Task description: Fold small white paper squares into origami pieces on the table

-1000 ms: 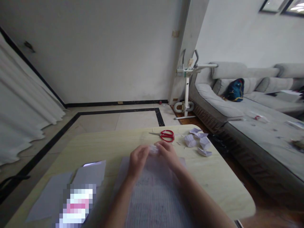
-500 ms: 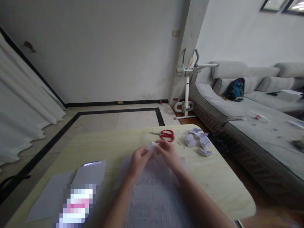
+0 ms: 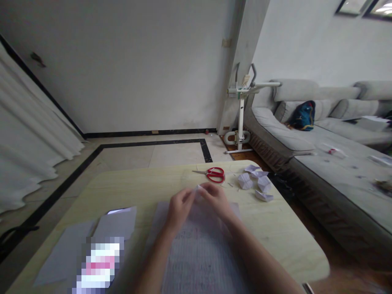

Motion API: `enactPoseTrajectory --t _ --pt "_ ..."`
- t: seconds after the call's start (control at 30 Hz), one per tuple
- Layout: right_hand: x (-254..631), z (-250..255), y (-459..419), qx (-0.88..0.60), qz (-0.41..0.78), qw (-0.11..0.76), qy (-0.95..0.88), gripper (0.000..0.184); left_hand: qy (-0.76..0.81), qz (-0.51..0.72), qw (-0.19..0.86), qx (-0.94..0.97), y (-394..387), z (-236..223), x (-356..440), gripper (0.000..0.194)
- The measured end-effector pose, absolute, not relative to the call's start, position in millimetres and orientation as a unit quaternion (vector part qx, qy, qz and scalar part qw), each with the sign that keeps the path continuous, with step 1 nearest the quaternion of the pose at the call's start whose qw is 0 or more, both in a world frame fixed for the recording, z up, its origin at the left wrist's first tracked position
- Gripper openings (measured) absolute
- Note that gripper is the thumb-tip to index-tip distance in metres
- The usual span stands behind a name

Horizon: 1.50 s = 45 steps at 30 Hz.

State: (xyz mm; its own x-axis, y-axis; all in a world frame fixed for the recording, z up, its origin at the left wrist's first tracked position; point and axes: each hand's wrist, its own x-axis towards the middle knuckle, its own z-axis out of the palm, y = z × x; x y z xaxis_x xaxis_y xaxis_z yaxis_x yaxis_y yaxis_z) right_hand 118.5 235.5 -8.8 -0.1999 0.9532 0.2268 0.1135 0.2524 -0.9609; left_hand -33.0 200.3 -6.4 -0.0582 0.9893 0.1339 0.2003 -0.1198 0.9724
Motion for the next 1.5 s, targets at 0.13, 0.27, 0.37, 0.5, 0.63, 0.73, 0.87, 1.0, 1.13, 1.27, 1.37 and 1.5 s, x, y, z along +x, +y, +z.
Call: enactPoseTrajectory --t 0.13,0.27,0.37,0.5,0.63,0.73,0.87,1.0,1.13,1.27,1.37,1.5 --pt "119 -7 234 -0.422 0.434 0.477 -0.637 0.021 0.533 0.475 0.384 0.586 198 -4 -32 0.028" --pt "120 -6 234 -0.43 0.439 0.485 -0.622 0.018 0.529 0.484 0.376 0.587 197 -3 -30 0.028" --pt "120 -5 233 -0.427 0.446 0.488 -0.617 0.018 0.534 0.474 0.381 0.588 198 -3 -31 0.03" --pt "119 -6 232 -0.419 0.459 0.494 -0.609 0.023 0.538 0.461 0.397 0.583 197 -2 -31 0.035" --pt "119 -8 232 -0.414 0.479 0.51 -0.583 0.022 0.517 0.445 0.426 0.594 195 1 -30 0.036" --pt "120 -7 233 -0.408 0.502 0.519 -0.559 0.021 0.515 0.437 0.443 0.59 194 1 -29 0.036" --pt "121 -4 234 -0.401 0.543 0.478 -0.563 0.019 0.53 0.463 0.432 0.563 195 0 -31 0.033" --pt "122 -3 235 -0.391 0.56 0.466 -0.562 0.019 0.536 0.482 0.422 0.55 196 2 -33 0.031" --pt "124 -4 235 -0.358 0.553 0.497 -0.565 0.014 0.545 0.501 0.427 0.52 198 7 -34 0.029" --pt "125 -4 233 -0.324 0.534 0.469 -0.624 0.025 0.555 0.535 0.434 0.466 199 12 -37 0.025" --pt "122 -3 229 -0.344 0.494 0.437 -0.668 0.026 0.552 0.543 0.451 0.443 200 11 -38 0.024" --pt "118 -3 227 -0.375 0.461 0.425 -0.682 0.026 0.545 0.545 0.466 0.434 201 7 -37 0.024"
